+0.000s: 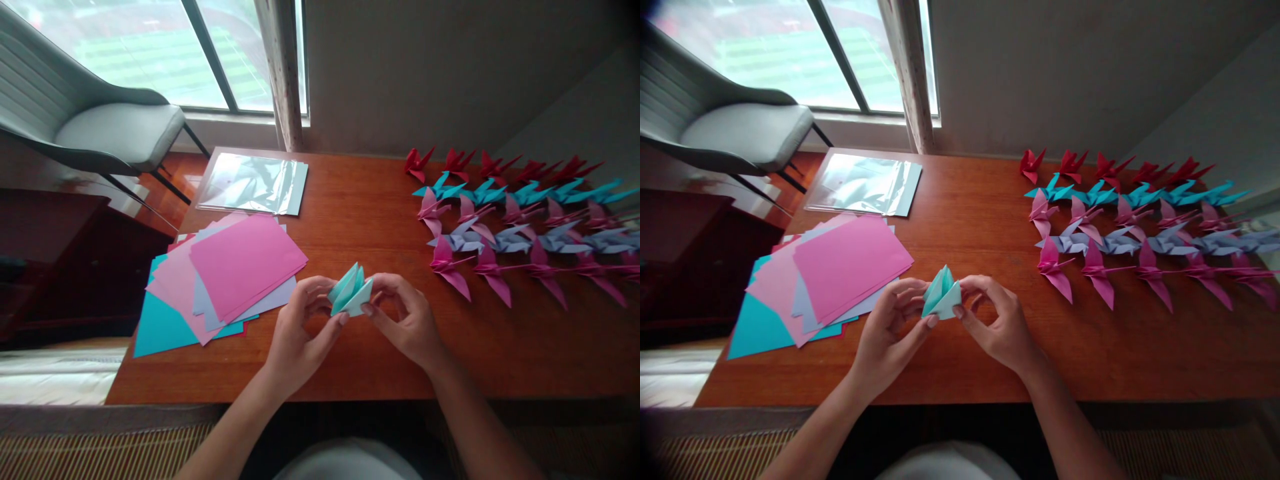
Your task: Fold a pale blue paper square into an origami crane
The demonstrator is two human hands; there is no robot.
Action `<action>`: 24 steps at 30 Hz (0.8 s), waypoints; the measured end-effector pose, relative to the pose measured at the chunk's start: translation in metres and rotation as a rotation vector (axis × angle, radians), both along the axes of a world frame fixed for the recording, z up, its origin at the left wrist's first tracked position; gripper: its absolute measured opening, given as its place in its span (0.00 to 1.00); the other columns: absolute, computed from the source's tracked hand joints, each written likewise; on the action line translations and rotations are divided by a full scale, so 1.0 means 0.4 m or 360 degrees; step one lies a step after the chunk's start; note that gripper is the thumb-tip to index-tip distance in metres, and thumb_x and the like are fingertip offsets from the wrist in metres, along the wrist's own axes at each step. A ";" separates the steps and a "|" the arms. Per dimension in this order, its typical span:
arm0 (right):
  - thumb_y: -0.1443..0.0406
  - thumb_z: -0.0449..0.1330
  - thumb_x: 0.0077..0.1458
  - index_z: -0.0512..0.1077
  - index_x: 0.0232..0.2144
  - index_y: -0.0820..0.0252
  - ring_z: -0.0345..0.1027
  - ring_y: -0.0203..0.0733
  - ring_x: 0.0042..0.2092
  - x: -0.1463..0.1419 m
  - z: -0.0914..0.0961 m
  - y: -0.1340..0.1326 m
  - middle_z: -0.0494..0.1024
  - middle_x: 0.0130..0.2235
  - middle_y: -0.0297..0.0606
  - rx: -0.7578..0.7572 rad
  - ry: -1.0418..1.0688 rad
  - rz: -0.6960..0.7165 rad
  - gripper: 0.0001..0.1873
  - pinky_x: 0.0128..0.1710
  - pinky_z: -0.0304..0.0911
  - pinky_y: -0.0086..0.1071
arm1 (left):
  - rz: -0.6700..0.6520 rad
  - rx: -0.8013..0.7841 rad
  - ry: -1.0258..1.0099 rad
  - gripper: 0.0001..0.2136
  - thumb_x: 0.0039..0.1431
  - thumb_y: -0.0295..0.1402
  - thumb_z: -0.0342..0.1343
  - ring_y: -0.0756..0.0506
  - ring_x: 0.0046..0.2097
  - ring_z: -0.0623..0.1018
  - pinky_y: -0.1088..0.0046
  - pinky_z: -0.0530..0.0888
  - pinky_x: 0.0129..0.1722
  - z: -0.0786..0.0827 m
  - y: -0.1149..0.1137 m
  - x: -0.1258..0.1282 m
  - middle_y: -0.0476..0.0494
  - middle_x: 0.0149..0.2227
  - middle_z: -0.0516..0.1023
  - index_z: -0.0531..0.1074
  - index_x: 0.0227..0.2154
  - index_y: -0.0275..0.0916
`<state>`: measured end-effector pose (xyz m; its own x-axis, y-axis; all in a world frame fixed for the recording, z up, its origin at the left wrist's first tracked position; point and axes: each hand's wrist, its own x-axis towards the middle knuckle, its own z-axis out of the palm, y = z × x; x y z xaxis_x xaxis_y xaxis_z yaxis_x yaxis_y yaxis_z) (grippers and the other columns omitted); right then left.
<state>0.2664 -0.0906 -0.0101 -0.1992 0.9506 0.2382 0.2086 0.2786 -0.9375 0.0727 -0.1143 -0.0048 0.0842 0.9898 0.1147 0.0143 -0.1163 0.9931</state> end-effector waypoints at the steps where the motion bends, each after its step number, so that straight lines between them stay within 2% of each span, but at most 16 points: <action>1: 0.65 0.65 0.58 0.72 0.45 0.52 0.76 0.40 0.40 -0.001 0.000 -0.001 0.80 0.43 0.37 -0.0003 0.0045 -0.0006 0.13 0.35 0.74 0.32 | -0.0010 -0.0009 -0.0040 0.16 0.62 0.29 0.61 0.47 0.46 0.81 0.69 0.79 0.46 -0.002 -0.001 0.001 0.41 0.50 0.77 0.64 0.50 0.43; 5: 0.67 0.66 0.57 0.70 0.43 0.51 0.75 0.43 0.46 -0.003 0.006 -0.001 0.78 0.47 0.39 0.0016 0.0152 0.0074 0.13 0.36 0.74 0.32 | -0.0015 -0.0002 -0.0100 0.15 0.62 0.29 0.61 0.46 0.47 0.81 0.67 0.79 0.49 -0.007 -0.003 0.001 0.41 0.50 0.76 0.62 0.46 0.44; 9: 0.68 0.67 0.55 0.71 0.42 0.52 0.74 0.44 0.49 -0.001 0.022 0.002 0.77 0.49 0.41 0.0092 0.0066 0.0188 0.14 0.39 0.75 0.34 | 0.0009 0.0016 -0.0080 0.14 0.62 0.28 0.61 0.47 0.46 0.81 0.68 0.79 0.49 -0.006 -0.004 -0.001 0.43 0.47 0.76 0.62 0.45 0.43; 14: 0.71 0.68 0.54 0.72 0.39 0.53 0.74 0.44 0.49 0.000 0.032 0.002 0.77 0.50 0.41 0.0124 0.0076 0.0189 0.12 0.39 0.74 0.34 | -0.0014 0.0158 -0.0117 0.14 0.62 0.23 0.59 0.46 0.52 0.79 0.68 0.78 0.51 -0.006 -0.005 -0.003 0.40 0.55 0.75 0.63 0.45 0.44; 19: 0.72 0.68 0.53 0.73 0.41 0.53 0.74 0.42 0.47 0.000 0.029 0.003 0.77 0.48 0.40 0.0155 0.0123 0.0182 0.14 0.37 0.73 0.31 | -0.0029 0.0465 0.0216 0.16 0.60 0.18 0.58 0.41 0.61 0.74 0.66 0.76 0.55 -0.001 0.000 -0.012 0.35 0.62 0.71 0.69 0.47 0.42; 24: 0.71 0.69 0.54 0.75 0.43 0.52 0.74 0.41 0.47 0.002 0.026 0.006 0.77 0.49 0.40 0.0168 0.0098 0.0169 0.15 0.37 0.74 0.30 | -0.0031 0.0688 0.0473 0.18 0.59 0.15 0.56 0.43 0.58 0.77 0.70 0.75 0.57 0.010 0.007 -0.016 0.34 0.62 0.70 0.75 0.49 0.39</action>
<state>0.2671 -0.0882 0.0004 -0.2792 0.8939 0.3508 0.1154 0.3939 -0.9119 0.0662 -0.1115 -0.0007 0.1934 0.8553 0.4807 0.2821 -0.5177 0.8077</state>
